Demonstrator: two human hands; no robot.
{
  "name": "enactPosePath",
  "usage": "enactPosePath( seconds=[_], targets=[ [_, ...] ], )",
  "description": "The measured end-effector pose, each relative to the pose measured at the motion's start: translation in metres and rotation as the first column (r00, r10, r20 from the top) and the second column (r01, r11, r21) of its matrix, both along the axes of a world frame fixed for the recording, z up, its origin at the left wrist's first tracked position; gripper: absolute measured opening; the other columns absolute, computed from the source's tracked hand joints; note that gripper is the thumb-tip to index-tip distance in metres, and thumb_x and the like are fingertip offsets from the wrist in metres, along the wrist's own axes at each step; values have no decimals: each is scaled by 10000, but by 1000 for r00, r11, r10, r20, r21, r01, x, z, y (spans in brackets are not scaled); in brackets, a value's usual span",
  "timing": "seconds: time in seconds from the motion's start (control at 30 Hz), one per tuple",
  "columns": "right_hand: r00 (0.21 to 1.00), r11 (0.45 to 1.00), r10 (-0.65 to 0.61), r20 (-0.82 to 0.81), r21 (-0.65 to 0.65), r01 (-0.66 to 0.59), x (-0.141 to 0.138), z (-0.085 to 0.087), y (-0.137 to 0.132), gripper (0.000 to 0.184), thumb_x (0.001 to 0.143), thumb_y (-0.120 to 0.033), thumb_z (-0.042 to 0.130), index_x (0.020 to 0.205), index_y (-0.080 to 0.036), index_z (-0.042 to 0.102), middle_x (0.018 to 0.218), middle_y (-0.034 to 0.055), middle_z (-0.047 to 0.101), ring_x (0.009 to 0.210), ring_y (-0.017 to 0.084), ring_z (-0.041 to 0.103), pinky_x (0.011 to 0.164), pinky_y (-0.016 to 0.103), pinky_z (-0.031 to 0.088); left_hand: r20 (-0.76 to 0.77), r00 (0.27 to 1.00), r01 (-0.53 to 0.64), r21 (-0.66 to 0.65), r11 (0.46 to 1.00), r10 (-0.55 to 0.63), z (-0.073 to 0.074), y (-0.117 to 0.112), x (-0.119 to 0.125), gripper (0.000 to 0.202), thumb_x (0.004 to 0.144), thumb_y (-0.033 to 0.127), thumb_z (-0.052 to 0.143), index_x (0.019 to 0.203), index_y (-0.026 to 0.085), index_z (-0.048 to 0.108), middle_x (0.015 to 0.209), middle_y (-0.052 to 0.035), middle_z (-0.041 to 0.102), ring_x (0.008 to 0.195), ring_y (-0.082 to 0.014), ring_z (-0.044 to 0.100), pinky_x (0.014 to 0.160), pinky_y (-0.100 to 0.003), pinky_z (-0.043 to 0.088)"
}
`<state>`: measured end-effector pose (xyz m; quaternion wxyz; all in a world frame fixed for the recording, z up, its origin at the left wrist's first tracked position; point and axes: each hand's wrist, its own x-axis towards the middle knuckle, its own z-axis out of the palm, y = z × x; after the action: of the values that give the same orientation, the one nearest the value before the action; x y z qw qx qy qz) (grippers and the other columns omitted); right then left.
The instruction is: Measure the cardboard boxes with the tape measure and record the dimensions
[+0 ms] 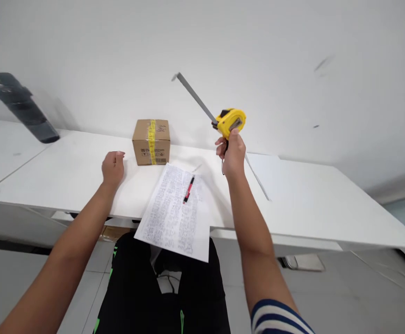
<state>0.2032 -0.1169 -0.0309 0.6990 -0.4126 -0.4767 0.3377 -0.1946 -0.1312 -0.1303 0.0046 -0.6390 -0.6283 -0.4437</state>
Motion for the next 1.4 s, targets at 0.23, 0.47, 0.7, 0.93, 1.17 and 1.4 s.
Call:
enactPosePath(
  seconds=[0.23,0.47,0.7,0.93,1.17,1.4],
  targets=[
    [994,721,-57,89,-685,103,76,-60,-28,467,1079,-560,453,775,-210,508,546,-59,486,378,48,317,340,184,232,-377,699,505,-342,792,-608,30,-10,131,517,1048,548,376,1291,213,686,1377,-123,692,1338,-298,593,1102,-445,463],
    [952,592,-6,307,-766,251,79,-72,-8,382,1073,-409,502,760,-197,554,496,-20,508,397,92,353,370,234,264,-265,697,390,-639,663,-666,11,11,207,964,973,796,296,1722,197,199,1796,-117,157,1669,-327,25,1331,-531,89],
    [545,692,330,770,-591,415,75,-69,9,548,1086,-517,389,723,-176,619,655,122,656,643,206,590,632,326,428,-343,784,289,-535,794,-517,15,8,208,1021,862,808,561,1636,168,376,1771,-174,223,1653,-414,45,1312,-561,124],
    [241,934,-143,960,50,352,60,-95,-11,426,1040,-404,451,1282,-129,669,1140,230,705,1084,351,610,871,436,447,-458,678,290,-552,782,-575,22,-3,204,345,983,439,524,764,203,648,744,-93,701,828,-316,689,1003,-575,443],
    [203,989,35,979,-4,-149,22,-110,-49,423,1013,-394,500,1357,-212,665,907,95,765,814,229,605,736,333,422,-75,686,626,-448,639,-724,22,-13,213,398,1046,436,394,832,221,652,753,-32,684,743,-210,636,865,-400,527],
    [767,987,88,636,-160,20,37,-94,-77,668,975,-805,401,745,-238,670,648,29,606,659,182,560,666,313,430,-165,671,591,-468,657,-722,9,2,207,551,1070,575,368,1451,280,635,1510,-79,612,1455,-316,463,1234,-513,336]
  ],
)
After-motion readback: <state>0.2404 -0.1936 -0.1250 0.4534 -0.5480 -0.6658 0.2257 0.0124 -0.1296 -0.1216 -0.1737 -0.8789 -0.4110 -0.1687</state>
